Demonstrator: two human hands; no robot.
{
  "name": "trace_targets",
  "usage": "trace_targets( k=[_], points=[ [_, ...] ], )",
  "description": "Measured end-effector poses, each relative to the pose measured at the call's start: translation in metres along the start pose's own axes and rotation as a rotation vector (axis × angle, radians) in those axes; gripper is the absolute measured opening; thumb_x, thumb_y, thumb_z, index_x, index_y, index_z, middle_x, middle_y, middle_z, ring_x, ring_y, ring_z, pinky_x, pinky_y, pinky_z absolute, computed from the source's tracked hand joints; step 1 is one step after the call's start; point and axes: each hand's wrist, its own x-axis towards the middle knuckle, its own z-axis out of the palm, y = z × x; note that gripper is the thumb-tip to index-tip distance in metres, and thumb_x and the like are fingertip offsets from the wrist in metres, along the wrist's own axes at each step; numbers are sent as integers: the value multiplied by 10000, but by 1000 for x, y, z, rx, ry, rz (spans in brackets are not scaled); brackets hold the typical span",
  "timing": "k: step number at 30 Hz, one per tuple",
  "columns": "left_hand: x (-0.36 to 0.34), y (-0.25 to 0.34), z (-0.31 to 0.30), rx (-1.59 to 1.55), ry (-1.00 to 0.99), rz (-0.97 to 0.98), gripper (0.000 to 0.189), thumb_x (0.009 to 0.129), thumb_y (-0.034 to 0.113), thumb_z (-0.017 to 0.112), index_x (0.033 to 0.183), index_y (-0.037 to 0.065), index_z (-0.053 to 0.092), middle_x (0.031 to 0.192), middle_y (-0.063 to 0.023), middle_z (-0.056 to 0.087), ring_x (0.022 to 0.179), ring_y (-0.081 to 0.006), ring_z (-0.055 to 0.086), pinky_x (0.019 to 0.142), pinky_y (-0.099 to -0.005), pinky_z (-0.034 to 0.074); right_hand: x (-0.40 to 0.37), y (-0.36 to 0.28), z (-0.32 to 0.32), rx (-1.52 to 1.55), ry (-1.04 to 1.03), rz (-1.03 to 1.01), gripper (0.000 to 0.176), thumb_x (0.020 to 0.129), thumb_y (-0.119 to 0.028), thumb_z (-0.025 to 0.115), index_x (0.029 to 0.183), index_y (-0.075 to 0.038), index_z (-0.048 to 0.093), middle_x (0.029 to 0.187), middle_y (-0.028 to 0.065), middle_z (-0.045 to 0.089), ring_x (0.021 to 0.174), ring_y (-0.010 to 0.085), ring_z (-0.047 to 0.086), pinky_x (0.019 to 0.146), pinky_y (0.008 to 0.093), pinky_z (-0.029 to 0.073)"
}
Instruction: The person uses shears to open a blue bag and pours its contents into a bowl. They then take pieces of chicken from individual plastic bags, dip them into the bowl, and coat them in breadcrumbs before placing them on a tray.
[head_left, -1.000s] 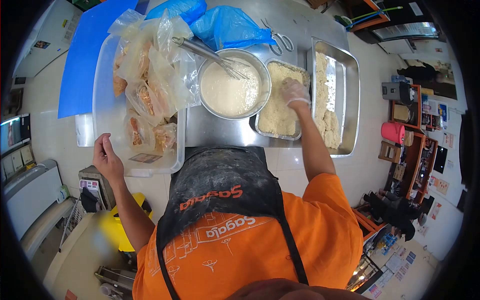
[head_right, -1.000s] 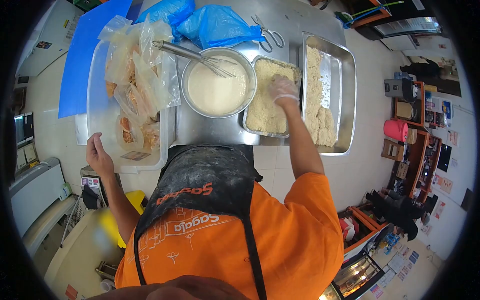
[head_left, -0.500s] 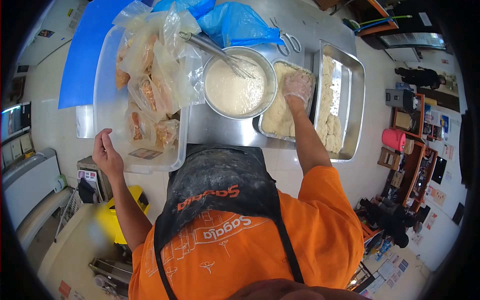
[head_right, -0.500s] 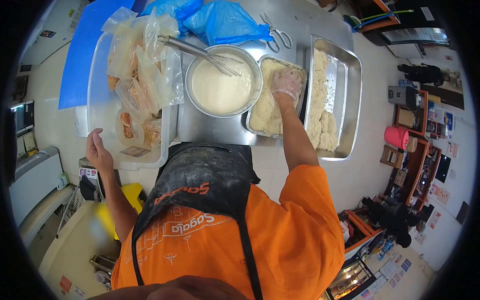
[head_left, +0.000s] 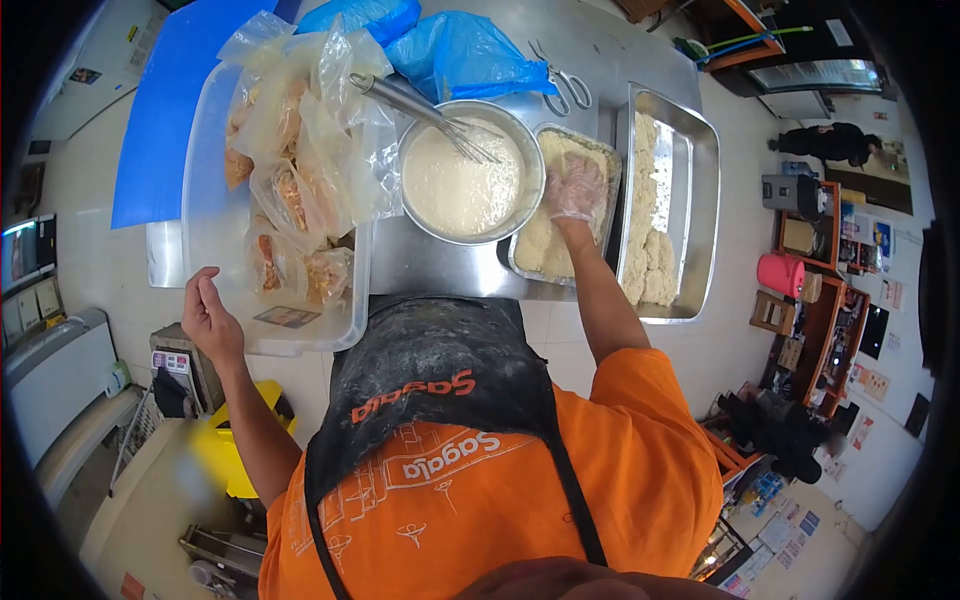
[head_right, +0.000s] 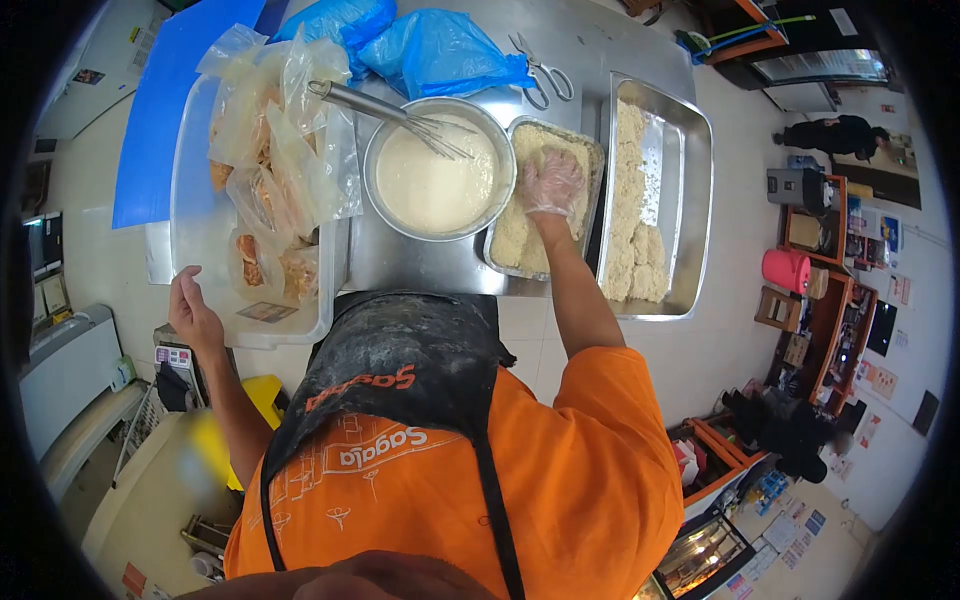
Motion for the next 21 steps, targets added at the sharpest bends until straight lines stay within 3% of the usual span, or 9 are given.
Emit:
trace_targets(
  k=[1,7,8,11,12,14,15,16,21],
  points=[
    [1,-1,0,-8,-7,-7,247,1022,143,463,1003,-28,641,893,-11,620,764,-65,477,683,-212,386,-1,3,0,7,91,-31,404,907,-381,554,1195,-100,589,1255,186,533,1154,370,508,1001,499,369],
    [-1,1,-2,-32,-23,-26,249,1022,141,463,1000,-34,640,894,-13,622,764,-67,478,684,-213,386,-1,63,-22,50,-66,-407,234,900,-271,573,977,-72,671,916,175,653,873,345,622,809,436,496],
    [-1,1,-3,-33,-33,-53,251,1022,140,463,1001,-36,639,895,-15,623,767,-69,480,685,-214,386,-11,36,-64,217,-189,-150,232,901,-273,574,987,-77,665,871,172,657,838,344,632,773,445,509],
    [-1,-6,-1,-72,-6,55,254,1021,140,462,1001,-42,639,892,-17,621,770,-72,481,685,-213,385,-39,37,-85,167,-301,-299,229,897,-263,575,968,-63,662,889,175,662,846,333,644,770,440,517],
    [-1,-5,0,-81,10,79,255,1023,148,462,998,-29,643,827,19,536,718,-52,413,636,-212,324,-45,29,-88,-127,-538,-315,296,860,-239,601,1096,-61,621,1047,182,639,955,330,633,823,440,509],
    [-1,-3,3,-103,42,129,256,1027,164,462,991,-4,652,697,92,367,613,-13,277,540,-210,203,-72,38,-66,-221,-377,-429,408,830,-226,620,1197,-59,558,1163,183,582,1028,333,602,863,438,493],
    [-1,-5,2,-105,37,134,256,1026,162,462,990,-6,652,696,92,367,611,-12,277,539,-211,202,-83,42,-57,-271,-298,-481,474,815,-220,630,1247,-58,526,1222,183,554,1064,334,587,883,438,485],
    [-1,-7,0,-110,27,142,256,1025,159,462,989,-9,652,695,92,368,610,-12,276,538,-211,201,-85,39,-53,-295,-405,-386,604,777,-218,655,1328,-81,450,1274,170,493,1114,342,546,915,440,465],
    [-4,-13,-10,-127,-81,-9,244,1007,117,463,978,-41,646,885,-37,627,774,-91,509,711,-221,406,-96,54,-20,-185,-158,-293,548,765,-200,643,1282,-95,494,1170,157,536,1038,333,574,865,440,482]
  ],
)
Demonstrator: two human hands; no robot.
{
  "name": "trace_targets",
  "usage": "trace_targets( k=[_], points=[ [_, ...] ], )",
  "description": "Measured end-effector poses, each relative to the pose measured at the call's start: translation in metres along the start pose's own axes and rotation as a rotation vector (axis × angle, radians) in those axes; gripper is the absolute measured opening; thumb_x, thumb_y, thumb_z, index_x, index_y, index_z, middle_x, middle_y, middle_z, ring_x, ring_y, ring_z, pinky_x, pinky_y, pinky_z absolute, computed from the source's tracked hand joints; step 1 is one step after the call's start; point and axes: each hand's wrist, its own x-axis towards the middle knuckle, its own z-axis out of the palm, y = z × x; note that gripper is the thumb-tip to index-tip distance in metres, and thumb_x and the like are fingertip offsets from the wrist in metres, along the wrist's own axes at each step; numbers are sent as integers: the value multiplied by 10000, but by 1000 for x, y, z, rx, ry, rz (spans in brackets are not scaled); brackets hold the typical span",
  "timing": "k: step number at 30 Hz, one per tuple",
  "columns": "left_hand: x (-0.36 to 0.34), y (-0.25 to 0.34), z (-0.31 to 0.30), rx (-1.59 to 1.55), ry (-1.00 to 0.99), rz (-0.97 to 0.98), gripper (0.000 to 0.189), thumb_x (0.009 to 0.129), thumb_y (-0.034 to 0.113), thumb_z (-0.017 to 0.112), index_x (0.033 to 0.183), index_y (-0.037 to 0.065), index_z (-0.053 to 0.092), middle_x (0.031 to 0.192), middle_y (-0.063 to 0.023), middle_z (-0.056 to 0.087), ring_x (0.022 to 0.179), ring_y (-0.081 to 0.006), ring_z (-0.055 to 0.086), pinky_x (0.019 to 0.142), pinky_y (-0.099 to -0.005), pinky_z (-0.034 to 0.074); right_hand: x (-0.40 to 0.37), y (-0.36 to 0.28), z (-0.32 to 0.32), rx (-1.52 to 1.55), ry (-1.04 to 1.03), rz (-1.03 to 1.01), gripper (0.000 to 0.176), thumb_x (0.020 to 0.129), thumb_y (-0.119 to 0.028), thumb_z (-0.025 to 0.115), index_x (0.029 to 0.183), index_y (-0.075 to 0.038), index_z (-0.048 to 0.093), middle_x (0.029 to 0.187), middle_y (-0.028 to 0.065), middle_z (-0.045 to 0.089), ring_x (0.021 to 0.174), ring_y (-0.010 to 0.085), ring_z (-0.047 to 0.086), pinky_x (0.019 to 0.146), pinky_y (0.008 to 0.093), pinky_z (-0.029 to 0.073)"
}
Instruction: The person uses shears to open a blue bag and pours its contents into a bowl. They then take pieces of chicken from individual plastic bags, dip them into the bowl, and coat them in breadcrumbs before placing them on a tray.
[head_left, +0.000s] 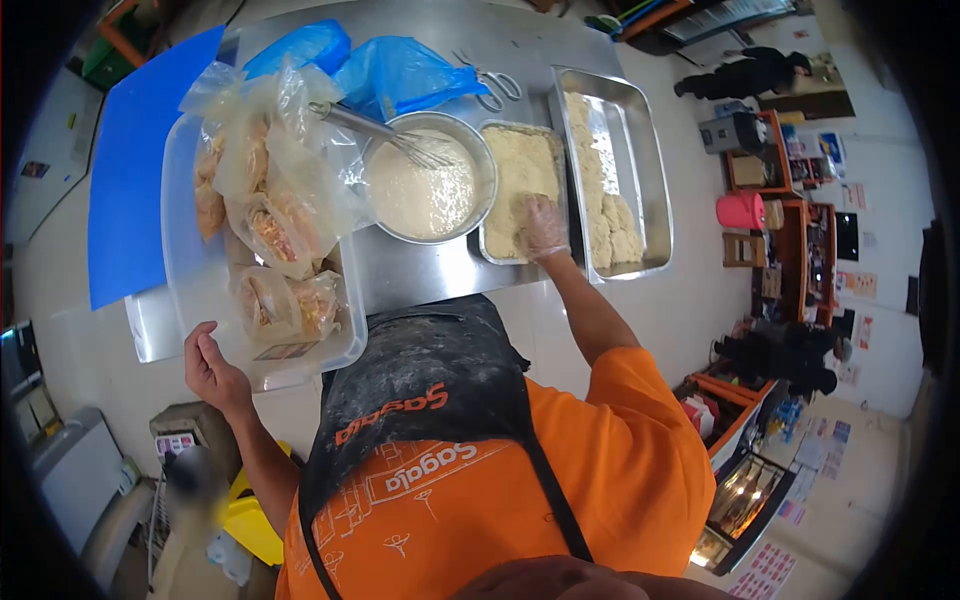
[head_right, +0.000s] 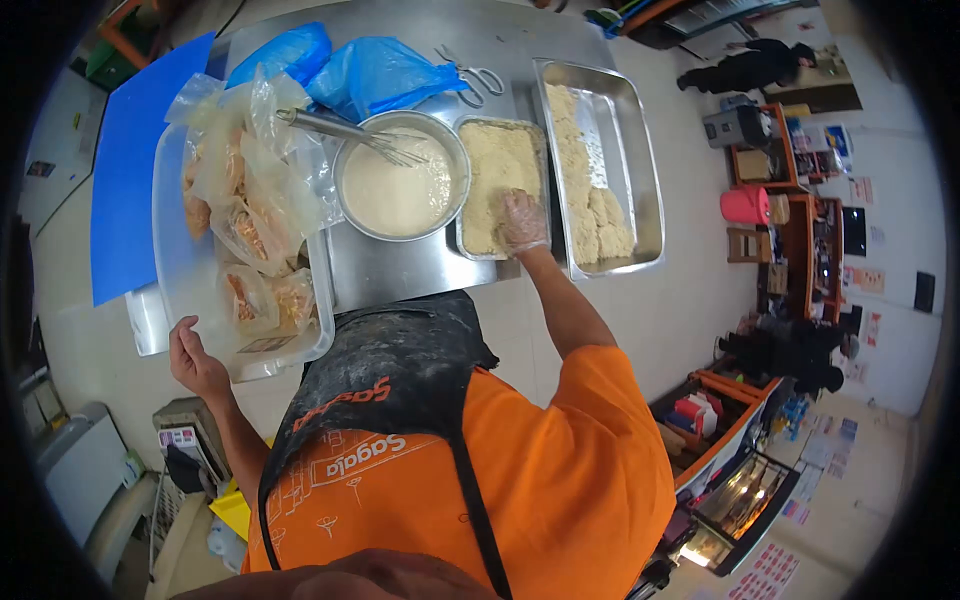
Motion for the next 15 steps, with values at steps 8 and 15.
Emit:
trace_targets(
  k=[8,15],
  points=[
    [0,10,4,-91,7,266,212,984,98,495,982,-43,654,859,-44,654,708,-85,511,653,-216,400,19,0,-34,-113,-9,100,339,855,-277,586,1128,-78,623,982,139,671,906,320,650,785,448,513],
    [-5,13,-7,-122,-93,169,186,971,99,528,981,-35,657,831,-18,623,690,-59,464,616,-208,359,45,3,-94,305,-78,427,408,804,-285,650,1127,-35,648,973,206,697,887,375,669,806,432,534]
  ],
)
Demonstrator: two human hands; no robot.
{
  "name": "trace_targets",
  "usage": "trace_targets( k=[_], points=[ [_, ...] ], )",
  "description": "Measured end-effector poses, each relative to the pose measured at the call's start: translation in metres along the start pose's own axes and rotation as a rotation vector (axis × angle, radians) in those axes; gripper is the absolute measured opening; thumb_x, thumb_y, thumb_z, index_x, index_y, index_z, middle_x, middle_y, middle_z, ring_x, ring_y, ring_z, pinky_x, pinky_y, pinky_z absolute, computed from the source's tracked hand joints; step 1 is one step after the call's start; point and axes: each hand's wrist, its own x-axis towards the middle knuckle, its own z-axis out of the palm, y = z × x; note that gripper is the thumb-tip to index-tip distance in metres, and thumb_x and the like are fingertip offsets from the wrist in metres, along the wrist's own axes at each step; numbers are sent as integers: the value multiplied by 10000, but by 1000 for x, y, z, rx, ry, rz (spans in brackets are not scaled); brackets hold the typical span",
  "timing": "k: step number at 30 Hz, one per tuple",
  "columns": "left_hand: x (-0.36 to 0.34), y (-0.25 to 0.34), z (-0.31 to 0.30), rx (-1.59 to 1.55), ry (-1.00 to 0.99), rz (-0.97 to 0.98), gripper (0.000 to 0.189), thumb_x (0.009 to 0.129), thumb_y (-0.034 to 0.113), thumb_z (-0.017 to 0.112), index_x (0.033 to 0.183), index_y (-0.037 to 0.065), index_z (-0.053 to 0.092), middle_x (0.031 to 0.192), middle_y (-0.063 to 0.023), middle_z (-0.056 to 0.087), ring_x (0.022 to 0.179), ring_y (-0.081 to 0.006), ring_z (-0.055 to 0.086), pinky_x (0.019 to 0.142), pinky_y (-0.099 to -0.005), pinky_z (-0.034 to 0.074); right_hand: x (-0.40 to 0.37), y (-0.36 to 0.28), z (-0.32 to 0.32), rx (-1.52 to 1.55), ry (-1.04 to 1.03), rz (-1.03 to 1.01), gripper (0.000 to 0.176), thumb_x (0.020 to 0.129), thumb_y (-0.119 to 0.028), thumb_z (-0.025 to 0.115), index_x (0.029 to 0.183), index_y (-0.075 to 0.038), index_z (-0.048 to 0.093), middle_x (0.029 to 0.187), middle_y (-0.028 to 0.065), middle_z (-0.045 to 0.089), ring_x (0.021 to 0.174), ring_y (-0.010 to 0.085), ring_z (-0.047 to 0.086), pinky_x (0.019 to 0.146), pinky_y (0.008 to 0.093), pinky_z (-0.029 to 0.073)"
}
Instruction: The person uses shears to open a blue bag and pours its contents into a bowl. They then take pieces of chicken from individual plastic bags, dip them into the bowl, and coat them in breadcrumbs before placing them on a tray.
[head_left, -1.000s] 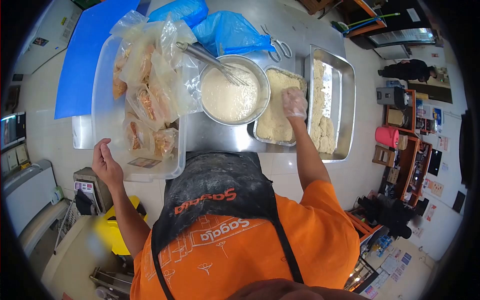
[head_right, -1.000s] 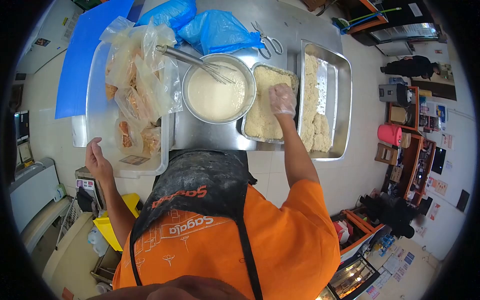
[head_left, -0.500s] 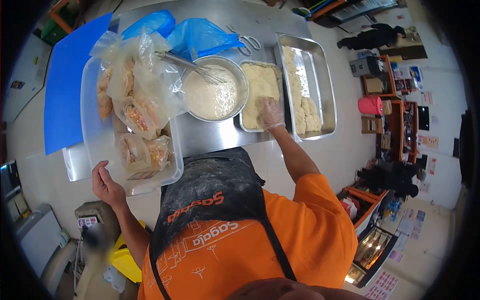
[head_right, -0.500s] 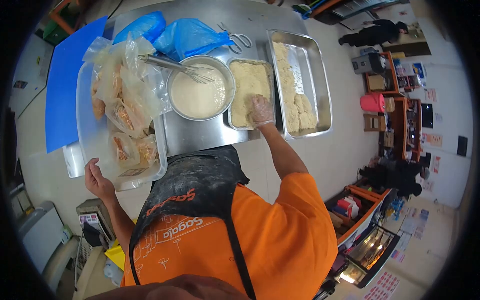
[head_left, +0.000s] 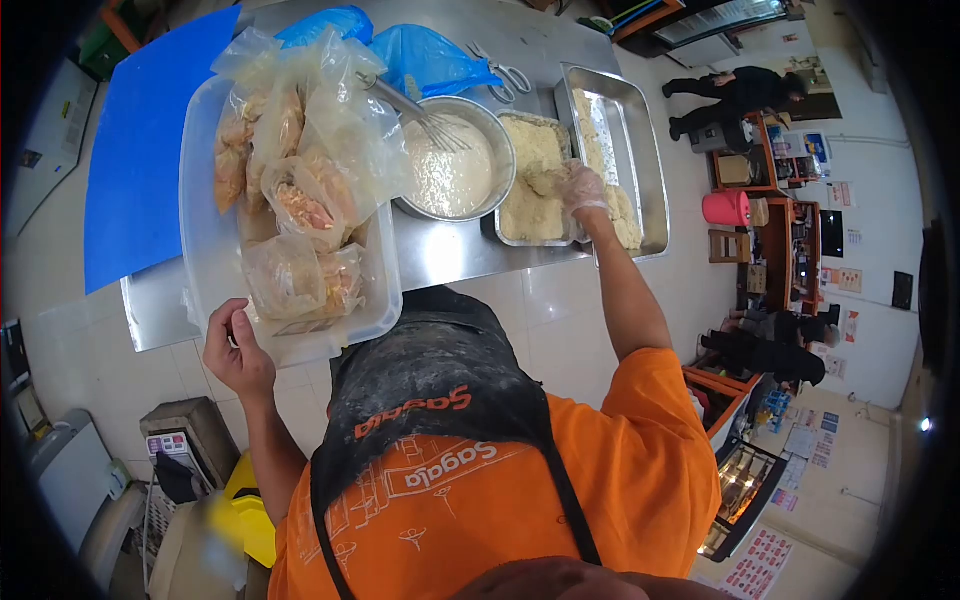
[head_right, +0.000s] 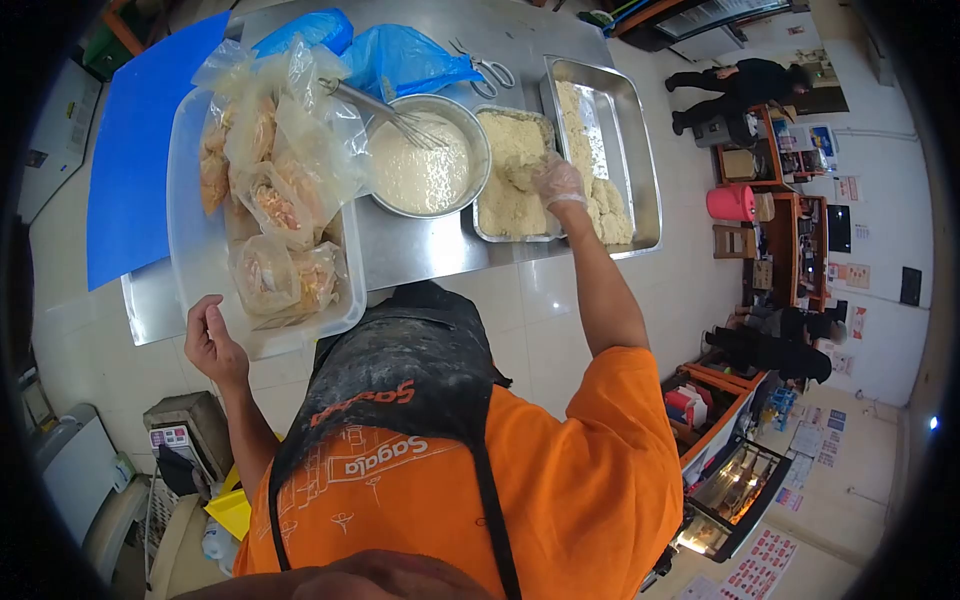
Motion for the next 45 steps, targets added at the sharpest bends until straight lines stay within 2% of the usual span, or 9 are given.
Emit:
trace_targets(
  k=[9,16,27,30,33,34,37,40,45],
  points=[
    [1,-3,8,124,40,-22,191,994,81,499,1014,-41,645,935,-51,640,827,-97,536,755,-227,426,-8,4,-93,464,-109,160,444,824,-178,671,1177,83,605,888,132,692,726,181,638,648,305,513],
    [8,-9,22,215,189,28,200,1004,116,521,1063,-35,638,971,-47,646,850,-102,550,769,-233,440,39,136,-142,676,-48,237,298,847,-149,653,1055,65,646,885,113,686,695,169,634,606,284,522],
    [16,-21,14,481,143,-52,299,1017,232,530,1070,-35,653,1005,-86,671,938,-149,601,876,-283,462,105,282,-39,1008,-22,387,366,818,-182,638,1114,33,637,929,116,677,741,223,673,641,345,569],
    [18,-21,12,539,137,-71,310,1016,245,529,1064,-34,654,1001,-90,673,941,-157,605,876,-289,464,105,298,-15,-403,-72,-215,299,793,-183,669,1053,-40,709,976,159,702,860,266,685,738,395,550],
    [19,-24,13,550,150,-70,311,1009,251,539,1063,-30,659,986,-91,679,918,-157,611,858,-288,469,118,321,36,388,-61,486,289,800,-197,646,1033,-41,717,989,180,704,867,301,683,784,402,532],
    [19,-23,14,548,156,-67,310,1006,252,543,1063,-28,661,978,-91,683,907,-156,614,849,-286,471,118,322,39,542,-43,529,309,800,-220,631,1028,-28,715,985,187,705,876,325,679,784,403,523],
    [19,-16,17,602,157,-84,326,1005,266,543,1056,-34,662,966,-97,687,905,-158,618,849,-288,470,122,327,43,672,-38,515,313,784,-196,657,1041,-21,695,931,160,711,789,260,660,713,399,504],
    [19,-8,20,656,151,-118,343,1002,283,545,1049,-35,665,960,-103,693,898,-160,620,841,-292,470,123,333,39,154,-11,236,316,809,-259,642,1031,-42,699,943,174,709,811,330,671,746,420,512],
    [17,-8,20,654,157,-117,351,998,294,550,1059,-31,667,965,-108,697,887,-160,618,825,-293,468,134,310,-3,51,57,155,317,855,-321,584,942,-40,704,955,223,686,881,401,660,790,439,521]
  ],
)
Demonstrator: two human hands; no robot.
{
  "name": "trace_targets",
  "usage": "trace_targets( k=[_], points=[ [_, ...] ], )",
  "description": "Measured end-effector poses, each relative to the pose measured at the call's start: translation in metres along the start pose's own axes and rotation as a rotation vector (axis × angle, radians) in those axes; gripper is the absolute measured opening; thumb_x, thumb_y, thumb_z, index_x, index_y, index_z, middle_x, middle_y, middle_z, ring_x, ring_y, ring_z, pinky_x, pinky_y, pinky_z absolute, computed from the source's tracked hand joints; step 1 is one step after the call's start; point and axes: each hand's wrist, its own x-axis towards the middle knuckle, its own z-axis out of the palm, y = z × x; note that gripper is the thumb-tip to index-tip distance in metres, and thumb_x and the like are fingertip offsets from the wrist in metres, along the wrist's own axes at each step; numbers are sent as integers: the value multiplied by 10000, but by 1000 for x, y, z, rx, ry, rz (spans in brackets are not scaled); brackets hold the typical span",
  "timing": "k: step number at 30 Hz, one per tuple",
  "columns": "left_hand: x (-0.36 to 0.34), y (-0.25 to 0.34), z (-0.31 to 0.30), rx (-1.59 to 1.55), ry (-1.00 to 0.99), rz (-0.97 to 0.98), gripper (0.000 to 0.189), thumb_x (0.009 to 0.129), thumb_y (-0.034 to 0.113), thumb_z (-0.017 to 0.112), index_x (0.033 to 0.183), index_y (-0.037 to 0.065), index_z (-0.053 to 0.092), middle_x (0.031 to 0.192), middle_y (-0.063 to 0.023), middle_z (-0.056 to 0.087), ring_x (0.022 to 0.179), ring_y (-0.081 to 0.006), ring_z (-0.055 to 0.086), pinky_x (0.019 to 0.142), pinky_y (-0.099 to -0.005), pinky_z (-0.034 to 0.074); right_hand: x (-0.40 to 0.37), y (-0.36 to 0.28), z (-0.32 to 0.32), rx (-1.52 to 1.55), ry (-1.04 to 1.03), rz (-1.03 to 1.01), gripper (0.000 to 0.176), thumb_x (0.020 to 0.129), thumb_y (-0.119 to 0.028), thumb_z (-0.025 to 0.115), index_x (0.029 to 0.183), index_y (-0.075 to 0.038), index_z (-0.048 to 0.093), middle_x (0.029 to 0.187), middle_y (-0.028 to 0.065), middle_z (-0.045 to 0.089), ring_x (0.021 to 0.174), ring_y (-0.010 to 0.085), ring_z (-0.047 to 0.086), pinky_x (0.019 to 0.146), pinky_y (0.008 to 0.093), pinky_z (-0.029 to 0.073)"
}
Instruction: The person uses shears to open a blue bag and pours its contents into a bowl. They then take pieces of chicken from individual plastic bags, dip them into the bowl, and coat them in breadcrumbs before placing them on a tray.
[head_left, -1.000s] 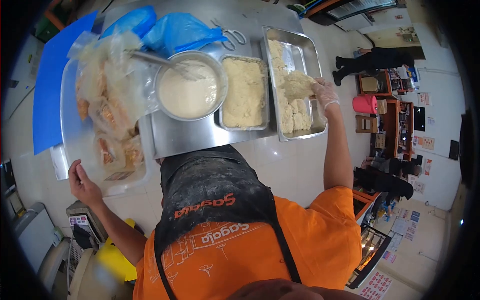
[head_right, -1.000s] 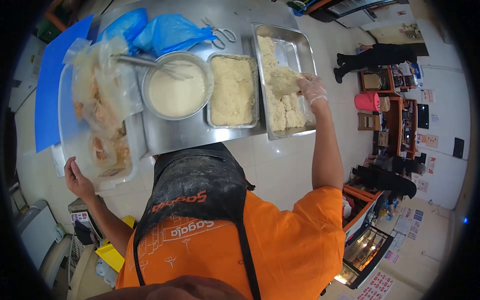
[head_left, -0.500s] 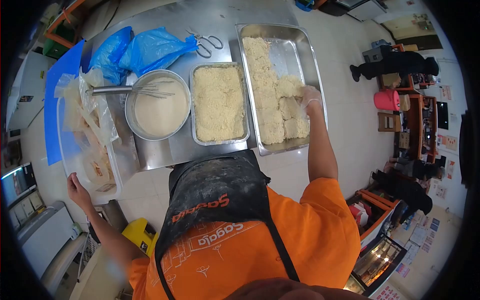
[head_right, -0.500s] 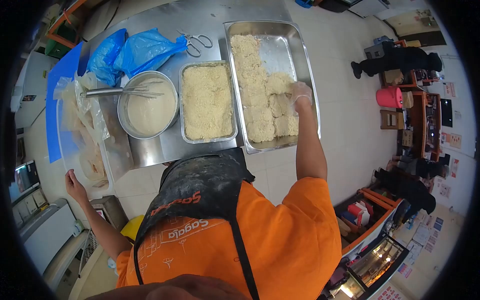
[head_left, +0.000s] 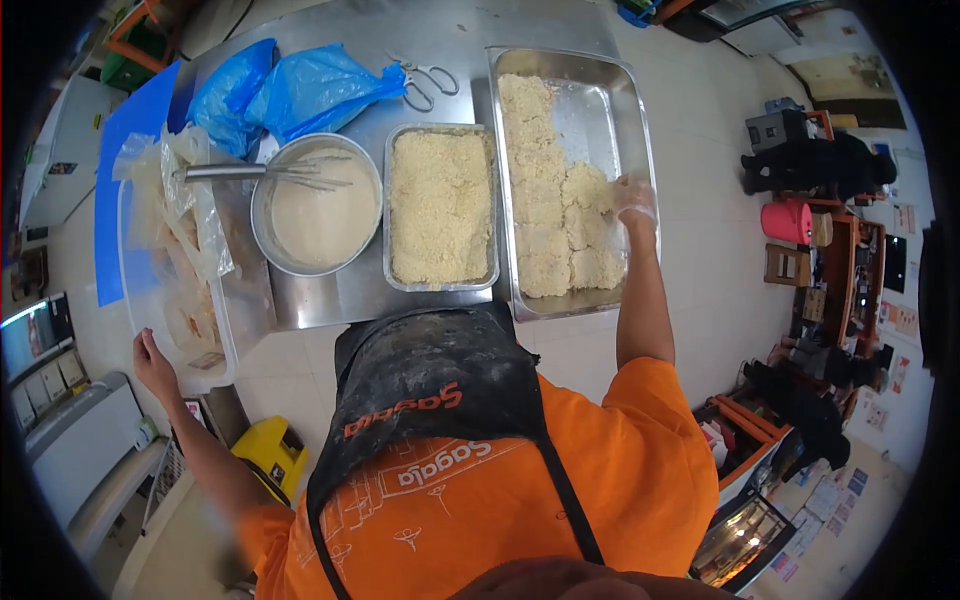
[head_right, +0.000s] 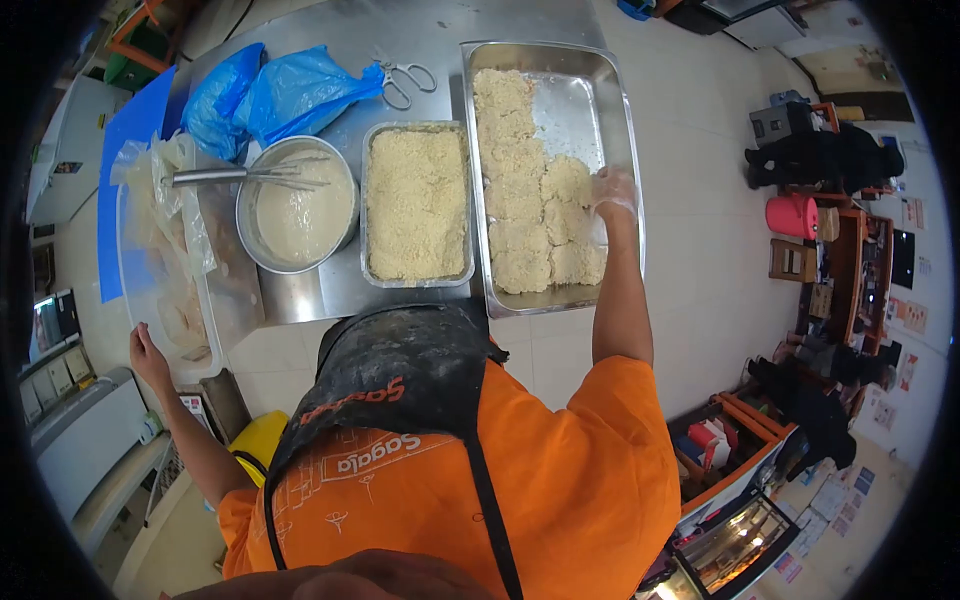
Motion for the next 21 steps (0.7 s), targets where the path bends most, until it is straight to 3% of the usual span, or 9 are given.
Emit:
trace_targets(
  k=[4,8,9,11,13,17,18,20,21],
  points=[
    [3,-10,2,11,9,16,349,996,295,552,1067,-26,669,965,-106,699,884,-161,618,821,-293,469,-11,-67,-78,54,104,54,332,885,-321,558,894,-19,694,894,222,688,878,376,680,804,433,530],
    [2,-8,-2,67,21,30,320,993,276,555,1062,-11,678,963,-103,702,873,-161,620,809,-295,477,-16,-92,-88,241,-243,157,258,913,-261,564,959,-36,681,913,163,676,795,316,680,743,435,531],
    [1,-2,-1,79,21,24,302,990,261,559,1059,-7,680,960,-103,701,872,-158,622,807,-295,480,-16,-82,-75,208,-339,10,245,899,-249,578,983,-41,675,922,140,675,833,305,669,760,428,527],
    [-1,-6,3,-38,44,4,262,983,222,572,1057,-5,681,953,-97,700,872,-146,621,811,-289,484,-7,-25,-51,-68,-284,-734,246,871,-226,607,1033,-51,664,940,95,673,910,282,647,794,412,520],
    [-3,-27,8,-126,45,-56,231,985,185,567,1069,-1,674,957,-81,704,884,-132,626,822,-278,485,5,10,-39,-194,-199,-968,279,842,-202,635,1083,-60,653,958,49,670,987,260,625,828,397,514],
    [-10,2,0,-185,93,-79,246,979,241,576,1026,28,690,804,-44,682,722,-91,573,669,-278,470,21,1,-18,-334,-388,-456,596,766,-172,655,1324,1,535,1312,228,576,1237,354,537,1075,393,395],
    [-11,7,0,-209,117,-67,260,981,250,563,1018,24,685,779,-64,677,690,-115,595,654,-291,481,36,5,-9,-350,-247,-552,549,805,-172,638,1324,-19,542,1217,163,635,1084,297,625,917,374,501],
    [-13,1,0,-215,89,-91,213,949,244,586,1005,68,693,771,-88,679,656,-158,631,636,-298,492,21,-65,-37,708,-529,107,476,819,-94,624,1288,-43,569,1121,98,638,919,216,636,813,306,521],
    [-15,3,-1,-276,79,-107,191,930,245,609,982,82,695,742,-83,664,622,-150,612,605,-292,483,-7,-138,-57,599,-429,-20,395,844,-88,619,1236,-43,598,1067,65,627,863,165,609,758,271,503]
  ],
)
